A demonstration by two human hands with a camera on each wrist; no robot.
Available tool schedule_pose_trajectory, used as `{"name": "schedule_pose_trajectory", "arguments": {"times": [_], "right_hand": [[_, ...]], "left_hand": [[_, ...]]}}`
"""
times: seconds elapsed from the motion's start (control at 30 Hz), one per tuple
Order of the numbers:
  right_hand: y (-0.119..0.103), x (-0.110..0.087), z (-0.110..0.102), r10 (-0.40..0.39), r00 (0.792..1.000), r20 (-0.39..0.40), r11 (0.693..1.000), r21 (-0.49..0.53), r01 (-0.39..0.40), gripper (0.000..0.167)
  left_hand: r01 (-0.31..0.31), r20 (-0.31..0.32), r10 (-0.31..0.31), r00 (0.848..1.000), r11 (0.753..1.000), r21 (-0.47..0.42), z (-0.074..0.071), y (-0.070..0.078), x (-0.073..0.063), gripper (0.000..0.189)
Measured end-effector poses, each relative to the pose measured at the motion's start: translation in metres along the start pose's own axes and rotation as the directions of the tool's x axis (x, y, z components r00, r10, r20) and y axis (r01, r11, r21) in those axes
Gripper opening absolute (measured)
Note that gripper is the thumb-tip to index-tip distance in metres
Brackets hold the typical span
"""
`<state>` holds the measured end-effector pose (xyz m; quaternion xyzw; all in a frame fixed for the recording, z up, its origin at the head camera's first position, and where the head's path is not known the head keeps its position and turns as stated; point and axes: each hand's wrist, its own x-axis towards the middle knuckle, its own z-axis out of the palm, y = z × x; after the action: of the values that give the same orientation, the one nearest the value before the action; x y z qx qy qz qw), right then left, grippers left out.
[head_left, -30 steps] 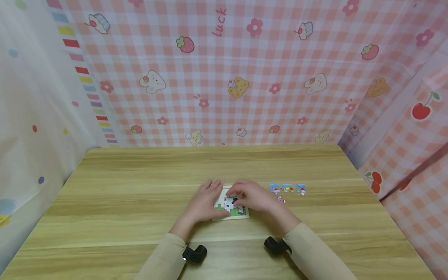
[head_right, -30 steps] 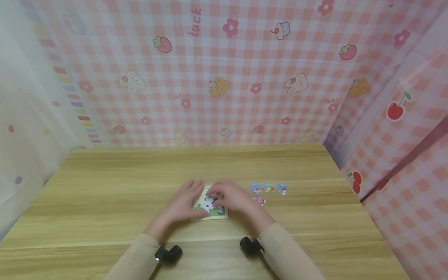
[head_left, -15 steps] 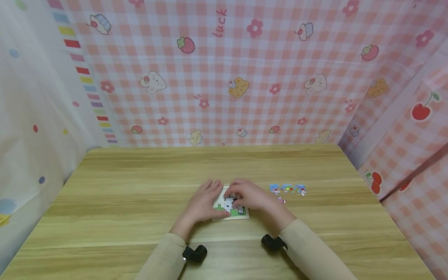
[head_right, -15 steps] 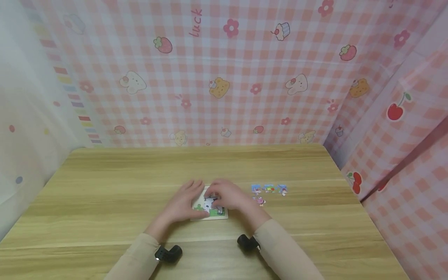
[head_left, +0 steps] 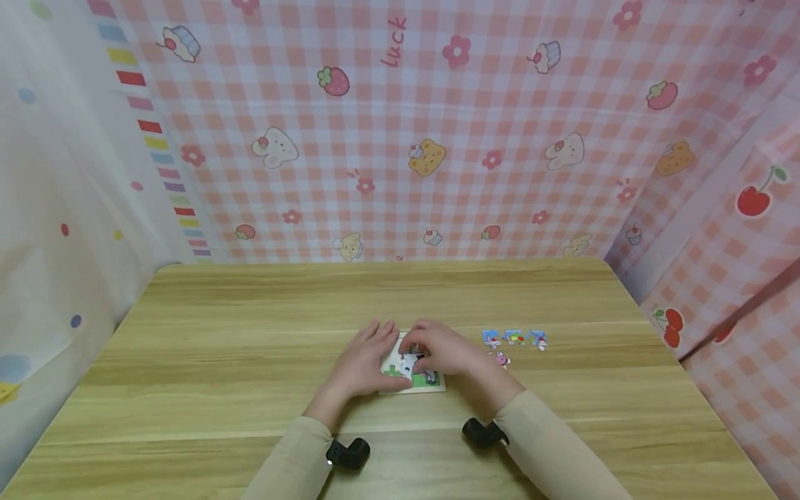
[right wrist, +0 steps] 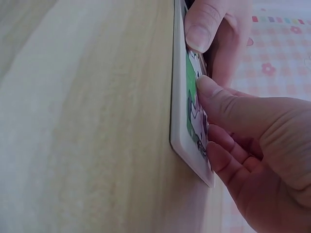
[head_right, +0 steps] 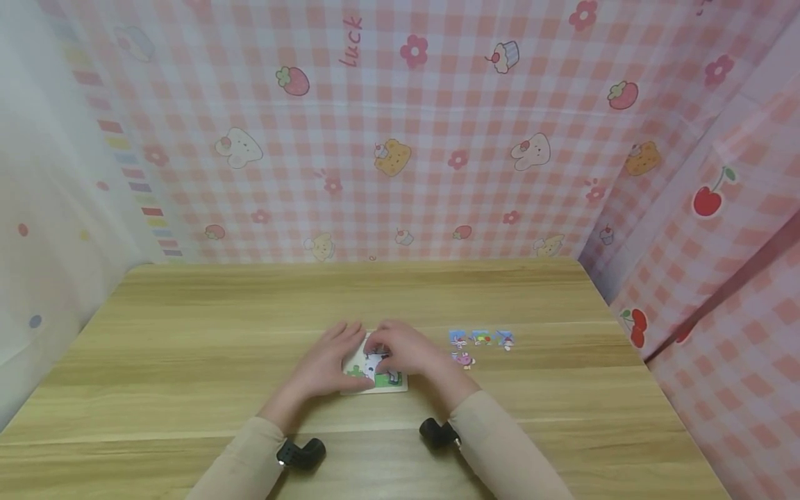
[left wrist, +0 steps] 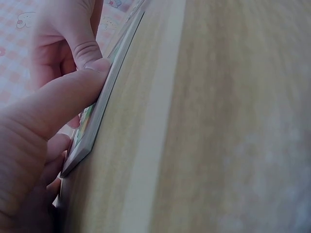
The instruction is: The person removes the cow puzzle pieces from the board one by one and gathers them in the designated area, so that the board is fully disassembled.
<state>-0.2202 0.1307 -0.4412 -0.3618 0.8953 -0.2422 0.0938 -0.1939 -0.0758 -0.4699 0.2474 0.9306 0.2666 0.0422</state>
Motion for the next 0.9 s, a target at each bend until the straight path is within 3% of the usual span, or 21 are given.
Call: {"name": "schedule_pose_trajectory", "arguments": {"times": [0.57,0.9], "right_hand": [[-0.010,0.001,0.006,0.133,0.991,0.003,0.991,0.016,-0.133,0.022],[-0.012,0.000,0.008,0.120,0.993,-0.019,0.993,0.012,-0.119,0.026]], "left_hand": [[-0.020,0.005,0.020,1.000,1.000,0.019,0.000,0.000,0.000,0.096],[-0.015,-0.006,0.015,1.000,1.000,0.016,0.003,-0.002,0.001,0.097]]}}
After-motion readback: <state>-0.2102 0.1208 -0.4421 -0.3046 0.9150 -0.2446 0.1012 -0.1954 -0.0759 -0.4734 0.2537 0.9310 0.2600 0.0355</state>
